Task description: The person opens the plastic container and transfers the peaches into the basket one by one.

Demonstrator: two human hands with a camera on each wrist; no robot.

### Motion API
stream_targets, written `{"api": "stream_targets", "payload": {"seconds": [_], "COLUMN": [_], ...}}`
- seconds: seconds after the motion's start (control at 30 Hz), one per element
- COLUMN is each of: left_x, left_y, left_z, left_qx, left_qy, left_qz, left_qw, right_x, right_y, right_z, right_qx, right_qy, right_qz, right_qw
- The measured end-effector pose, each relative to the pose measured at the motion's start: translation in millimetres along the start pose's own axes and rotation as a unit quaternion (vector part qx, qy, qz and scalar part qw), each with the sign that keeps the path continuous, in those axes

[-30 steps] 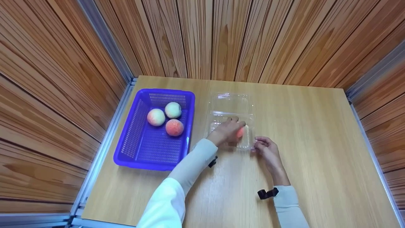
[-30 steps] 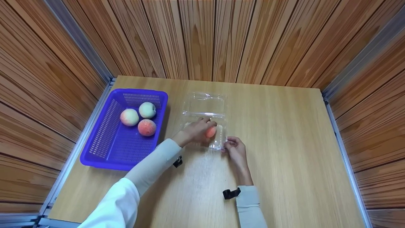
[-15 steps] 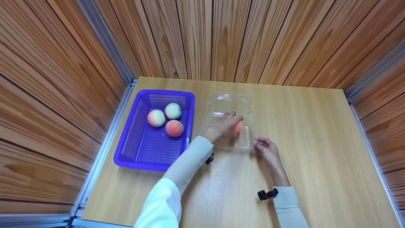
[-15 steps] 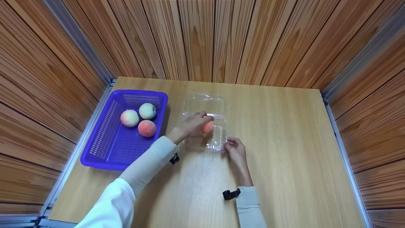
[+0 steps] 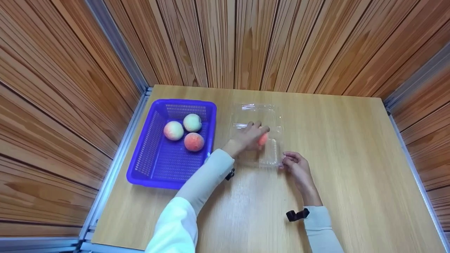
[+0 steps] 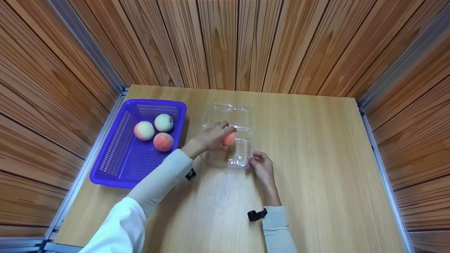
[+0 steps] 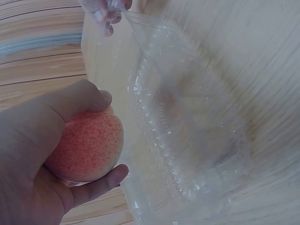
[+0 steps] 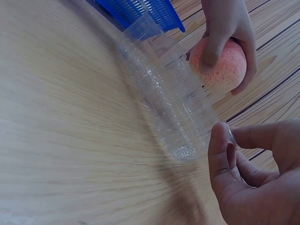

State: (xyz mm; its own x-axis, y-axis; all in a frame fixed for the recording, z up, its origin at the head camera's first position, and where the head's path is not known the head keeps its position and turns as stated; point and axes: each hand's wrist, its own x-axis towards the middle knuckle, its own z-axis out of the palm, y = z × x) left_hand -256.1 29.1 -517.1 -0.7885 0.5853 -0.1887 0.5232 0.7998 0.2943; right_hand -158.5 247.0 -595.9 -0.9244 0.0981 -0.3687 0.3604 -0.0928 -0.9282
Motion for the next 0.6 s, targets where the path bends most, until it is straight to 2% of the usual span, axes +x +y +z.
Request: {"api": "stream_targets", "payload": {"seconds": [0.27, 0.5, 0.6], "left_x": [-4.5, -7.2, -7.7], "left_y": [0.2, -3.1, -4.8], "left_z": [-6.6, -10.6, -11.6], "left_qx": [-0.001, -0.02, -0.012], "left_qy": [0.003, 0.009, 0.013], "left_qz": [0.002, 0.002, 0.003], "left_qw": [1.0, 0.9998, 0.9998], "right_x": [-0.7, -0.5, -0.5], "right_y": [0.8, 0.4, 0.2], "right_z": [-0.2, -0.2, -0.2], "right_qx": [0.0, 0.004, 0.005], "right_qy": [0.0, -0.001, 0.0], "right_qz": [-0.001, -0.004, -0.003], "right_qw": [1.0, 1.0, 1.0]}}
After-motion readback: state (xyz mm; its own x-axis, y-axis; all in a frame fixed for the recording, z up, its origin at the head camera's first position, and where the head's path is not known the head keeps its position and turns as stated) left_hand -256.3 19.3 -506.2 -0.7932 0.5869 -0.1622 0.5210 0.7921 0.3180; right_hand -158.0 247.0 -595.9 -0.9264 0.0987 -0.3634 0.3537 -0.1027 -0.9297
